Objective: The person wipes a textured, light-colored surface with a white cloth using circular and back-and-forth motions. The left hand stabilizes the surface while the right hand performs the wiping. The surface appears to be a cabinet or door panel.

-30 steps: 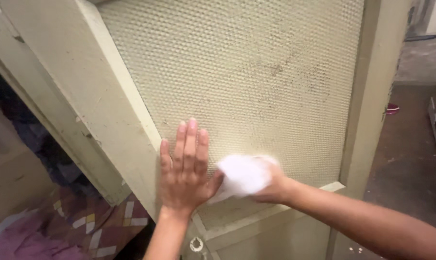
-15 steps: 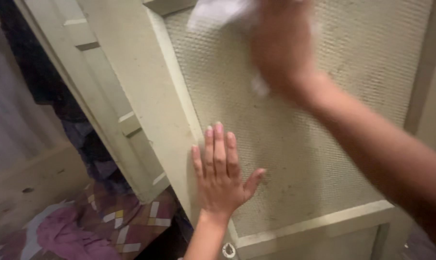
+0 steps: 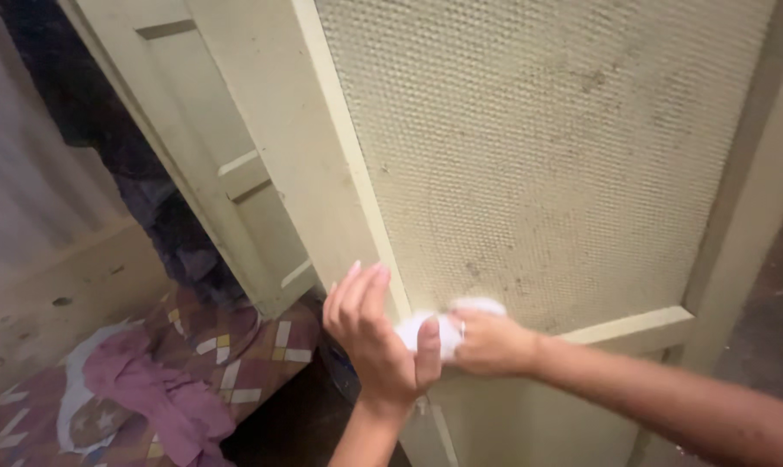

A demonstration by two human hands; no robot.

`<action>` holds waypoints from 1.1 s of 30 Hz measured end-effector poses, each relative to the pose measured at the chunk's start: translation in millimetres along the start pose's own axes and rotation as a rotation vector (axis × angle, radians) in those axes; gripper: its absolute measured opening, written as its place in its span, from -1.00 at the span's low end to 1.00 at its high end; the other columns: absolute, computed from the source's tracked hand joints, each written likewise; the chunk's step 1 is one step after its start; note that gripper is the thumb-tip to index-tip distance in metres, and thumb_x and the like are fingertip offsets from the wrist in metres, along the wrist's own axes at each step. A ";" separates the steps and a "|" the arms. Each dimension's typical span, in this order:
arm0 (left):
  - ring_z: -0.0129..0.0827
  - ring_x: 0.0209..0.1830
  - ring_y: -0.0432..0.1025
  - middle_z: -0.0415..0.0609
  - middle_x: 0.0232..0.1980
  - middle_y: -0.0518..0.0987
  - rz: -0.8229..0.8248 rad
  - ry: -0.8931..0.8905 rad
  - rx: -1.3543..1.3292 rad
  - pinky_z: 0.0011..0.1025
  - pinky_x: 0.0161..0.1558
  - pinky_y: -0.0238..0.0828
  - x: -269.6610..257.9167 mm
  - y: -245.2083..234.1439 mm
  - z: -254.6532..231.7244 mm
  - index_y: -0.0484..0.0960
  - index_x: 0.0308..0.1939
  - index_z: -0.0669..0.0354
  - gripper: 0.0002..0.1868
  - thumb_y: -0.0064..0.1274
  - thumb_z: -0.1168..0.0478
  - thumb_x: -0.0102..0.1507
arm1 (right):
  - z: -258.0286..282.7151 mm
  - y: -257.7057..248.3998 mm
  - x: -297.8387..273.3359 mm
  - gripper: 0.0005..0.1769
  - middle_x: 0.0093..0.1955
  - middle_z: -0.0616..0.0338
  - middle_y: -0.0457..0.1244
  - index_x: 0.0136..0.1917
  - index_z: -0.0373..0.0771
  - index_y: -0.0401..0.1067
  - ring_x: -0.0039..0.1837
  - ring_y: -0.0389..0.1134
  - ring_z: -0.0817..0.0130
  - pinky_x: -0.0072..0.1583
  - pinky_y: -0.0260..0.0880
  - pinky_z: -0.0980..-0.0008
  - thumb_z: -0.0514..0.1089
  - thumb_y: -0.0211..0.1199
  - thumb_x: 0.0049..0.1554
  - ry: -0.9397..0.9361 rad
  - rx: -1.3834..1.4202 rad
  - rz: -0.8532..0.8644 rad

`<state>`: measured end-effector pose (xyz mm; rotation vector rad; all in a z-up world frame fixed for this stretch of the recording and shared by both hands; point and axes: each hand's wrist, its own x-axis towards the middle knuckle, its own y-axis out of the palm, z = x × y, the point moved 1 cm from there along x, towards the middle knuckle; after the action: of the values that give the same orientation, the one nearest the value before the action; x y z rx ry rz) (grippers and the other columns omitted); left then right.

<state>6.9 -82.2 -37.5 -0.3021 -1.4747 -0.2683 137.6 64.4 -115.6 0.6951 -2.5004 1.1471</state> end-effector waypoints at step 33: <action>-0.42 0.15 0.48 0.03 0.18 0.62 0.180 -0.594 -1.251 -0.46 0.18 0.40 178.2 -21.7 -142.5 0.43 0.29 0.31 -0.56 0.02 0.25 0.35 | -21.0 -322.3 25.0 -0.06 0.73 -0.06 -0.24 0.75 -0.18 -0.33 0.61 0.01 -0.01 0.45 0.14 0.06 0.07 0.06 0.31 0.607 1.135 -0.636</action>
<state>145.7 -152.4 130.8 -1.6148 -1.6647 -1.0088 293.1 -108.5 109.9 1.0476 -0.8710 2.0162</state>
